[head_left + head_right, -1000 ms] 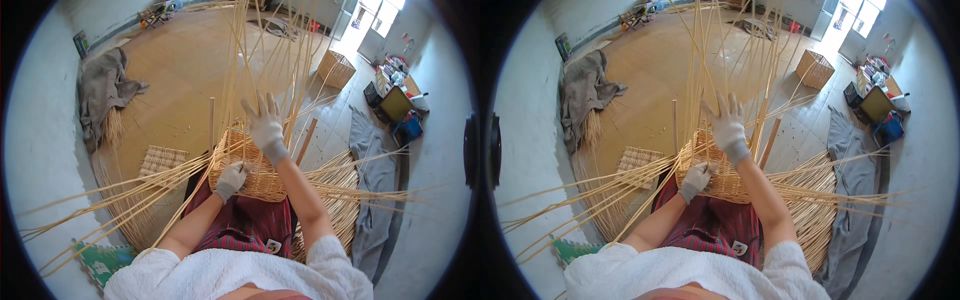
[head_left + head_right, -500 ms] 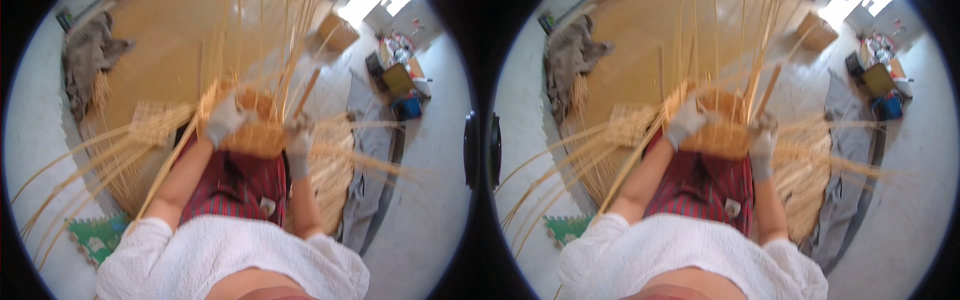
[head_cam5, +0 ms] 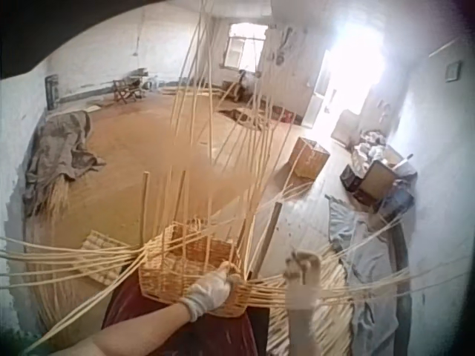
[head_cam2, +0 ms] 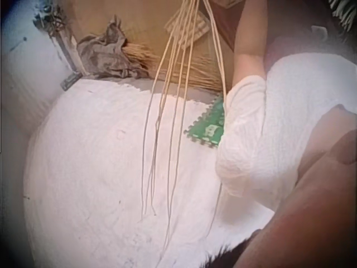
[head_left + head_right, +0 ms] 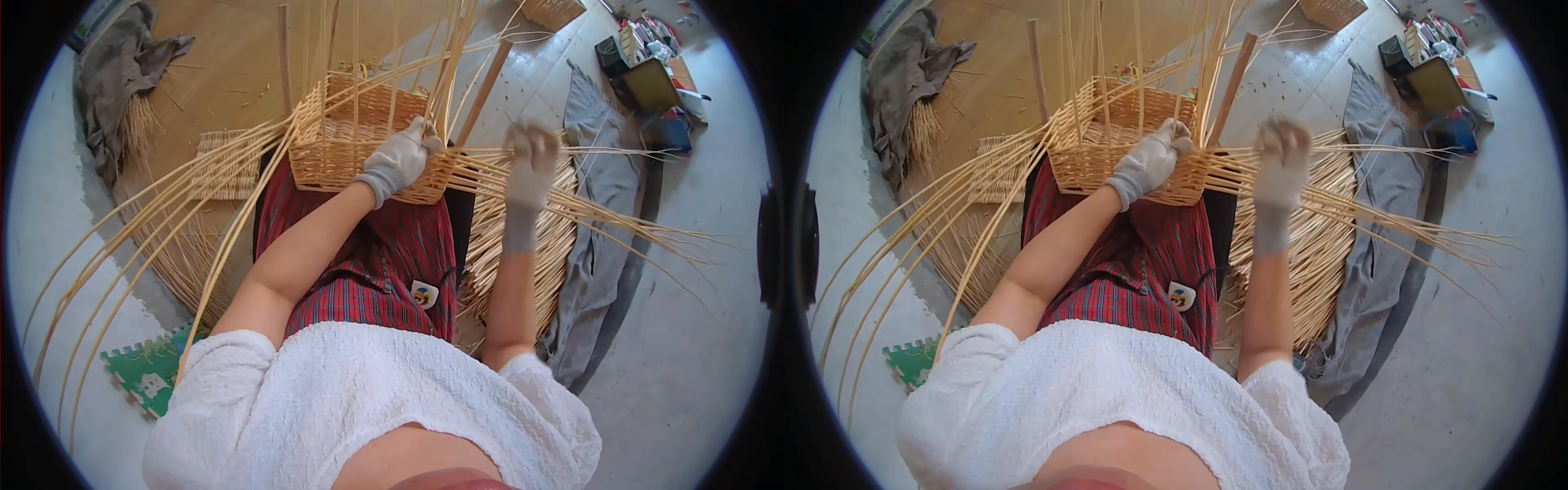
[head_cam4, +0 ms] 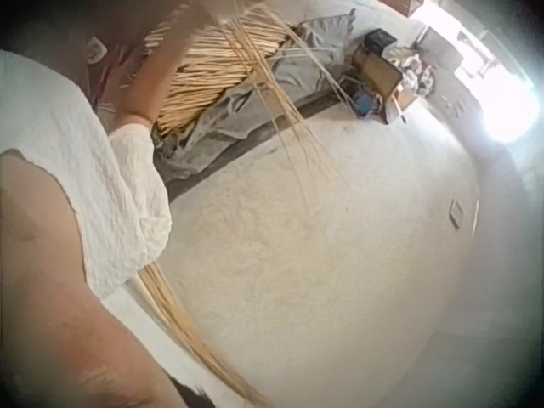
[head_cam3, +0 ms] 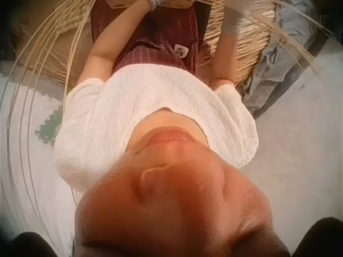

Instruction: The person weaves a rectangular basket using thin bamboo strips, interlacing them through vertical stakes. They periodically measure the basket with a tape measure to check dimensions.

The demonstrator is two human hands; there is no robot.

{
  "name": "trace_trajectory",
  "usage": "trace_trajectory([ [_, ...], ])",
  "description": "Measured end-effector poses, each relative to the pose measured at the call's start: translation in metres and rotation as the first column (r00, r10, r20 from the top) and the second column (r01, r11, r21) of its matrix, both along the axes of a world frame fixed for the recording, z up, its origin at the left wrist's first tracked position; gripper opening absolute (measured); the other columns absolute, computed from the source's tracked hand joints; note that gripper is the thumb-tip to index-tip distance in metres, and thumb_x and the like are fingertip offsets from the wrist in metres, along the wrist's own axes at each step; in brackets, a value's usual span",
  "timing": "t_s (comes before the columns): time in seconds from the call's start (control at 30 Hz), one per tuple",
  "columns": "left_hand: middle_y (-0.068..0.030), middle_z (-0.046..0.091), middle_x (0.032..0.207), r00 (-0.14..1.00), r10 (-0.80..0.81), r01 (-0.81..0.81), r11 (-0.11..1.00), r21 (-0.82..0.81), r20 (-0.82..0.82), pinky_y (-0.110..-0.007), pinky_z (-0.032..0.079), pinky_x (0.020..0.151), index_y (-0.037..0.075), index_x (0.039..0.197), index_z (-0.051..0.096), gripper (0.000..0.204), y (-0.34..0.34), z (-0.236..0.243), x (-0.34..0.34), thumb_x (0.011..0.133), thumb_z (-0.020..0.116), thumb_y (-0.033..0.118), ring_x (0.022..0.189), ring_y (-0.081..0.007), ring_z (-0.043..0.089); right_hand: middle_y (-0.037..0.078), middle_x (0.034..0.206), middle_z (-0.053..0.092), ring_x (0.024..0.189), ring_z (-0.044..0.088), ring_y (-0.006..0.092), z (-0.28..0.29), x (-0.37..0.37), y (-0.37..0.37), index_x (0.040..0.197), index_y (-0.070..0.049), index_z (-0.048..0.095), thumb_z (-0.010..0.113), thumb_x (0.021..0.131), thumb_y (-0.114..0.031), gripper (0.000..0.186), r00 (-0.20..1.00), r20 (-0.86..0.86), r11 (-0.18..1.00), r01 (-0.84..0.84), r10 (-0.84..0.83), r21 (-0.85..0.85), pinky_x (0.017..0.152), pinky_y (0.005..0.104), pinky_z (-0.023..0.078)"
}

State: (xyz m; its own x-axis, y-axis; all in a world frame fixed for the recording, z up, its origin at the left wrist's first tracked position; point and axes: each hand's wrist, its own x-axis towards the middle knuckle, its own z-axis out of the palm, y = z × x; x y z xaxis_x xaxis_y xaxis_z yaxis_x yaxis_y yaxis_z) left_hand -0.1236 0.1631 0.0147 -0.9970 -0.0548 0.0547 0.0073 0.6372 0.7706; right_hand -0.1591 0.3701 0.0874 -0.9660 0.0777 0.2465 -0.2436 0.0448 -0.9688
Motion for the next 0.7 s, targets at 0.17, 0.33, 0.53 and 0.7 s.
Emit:
trace_trajectory([
  [0.17, -0.0262, 0.069, 0.11, 0.993, 0.009, -0.023, 0.994, 0.11, 0.121, -0.05, 0.052, 0.086, 0.008, 0.13, 0.051, 0.036, 0.013, 0.019, 0.004, 0.104, 0.054, 0.033, 0.104, -0.0421, 0.068, 0.018, 0.133, 0.059, 0.103, 0.069, 0.0283, 0.022, -0.097, -0.013, 0.148, -0.007, 0.043, 0.059, 0.095, -0.005, 0.055, 0.77, -0.58, 0.889, 0.036, 0.267, 0.457, 0.094, 0.0387, 0.058],
  [0.33, -0.0163, 0.069, 0.113, 0.971, 0.143, -0.162, 0.983, 0.087, 0.191, -0.048, 0.052, 0.088, 0.015, 0.154, 0.034, 0.067, 0.005, 0.054, 0.033, 0.098, 0.066, 0.032, 0.106, -0.0346, 0.066, 0.005, 0.088, 0.048, 0.065, 0.058, 0.0162, 0.008, -0.045, 0.016, 0.134, -0.011, 0.043, 0.044, 0.101, -0.008, 0.033, 0.958, -0.242, 0.984, 0.13, -0.156, -0.121, 0.066, 0.0377, 0.062],
  [0.53, -0.0121, 0.064, 0.13, 0.9, -0.157, 0.036, 0.957, -0.287, -0.408, -0.047, 0.041, 0.112, 0.019, 0.165, 0.019, 0.104, 0.031, 0.003, 0.047, 0.082, 0.08, 0.028, 0.122, -0.0313, 0.059, 0.003, 0.073, 0.053, 0.061, 0.057, 0.0135, -0.001, -0.018, 0.034, 0.131, -0.008, 0.046, 0.043, 0.109, -0.013, 0.024, 0.986, 0.053, 0.979, 0.165, -0.16, -0.122, 0.061, 0.0321, 0.057],
  [0.7, -0.0067, 0.068, 0.114, 0.883, -0.197, -0.015, 0.895, -0.446, -0.426, -0.046, 0.047, 0.098, 0.02, 0.163, 0.028, 0.098, 0.025, -0.003, 0.037, 0.08, 0.079, 0.028, 0.104, -0.0282, 0.065, 0.003, 0.075, 0.063, 0.065, 0.061, 0.0156, 0.014, 0.049, 0.027, 0.144, -0.006, 0.042, 0.045, 0.106, -0.012, 0.039, 0.932, -0.287, 0.976, -0.213, 0.22, 0.054, 0.067, 0.033, 0.057],
])
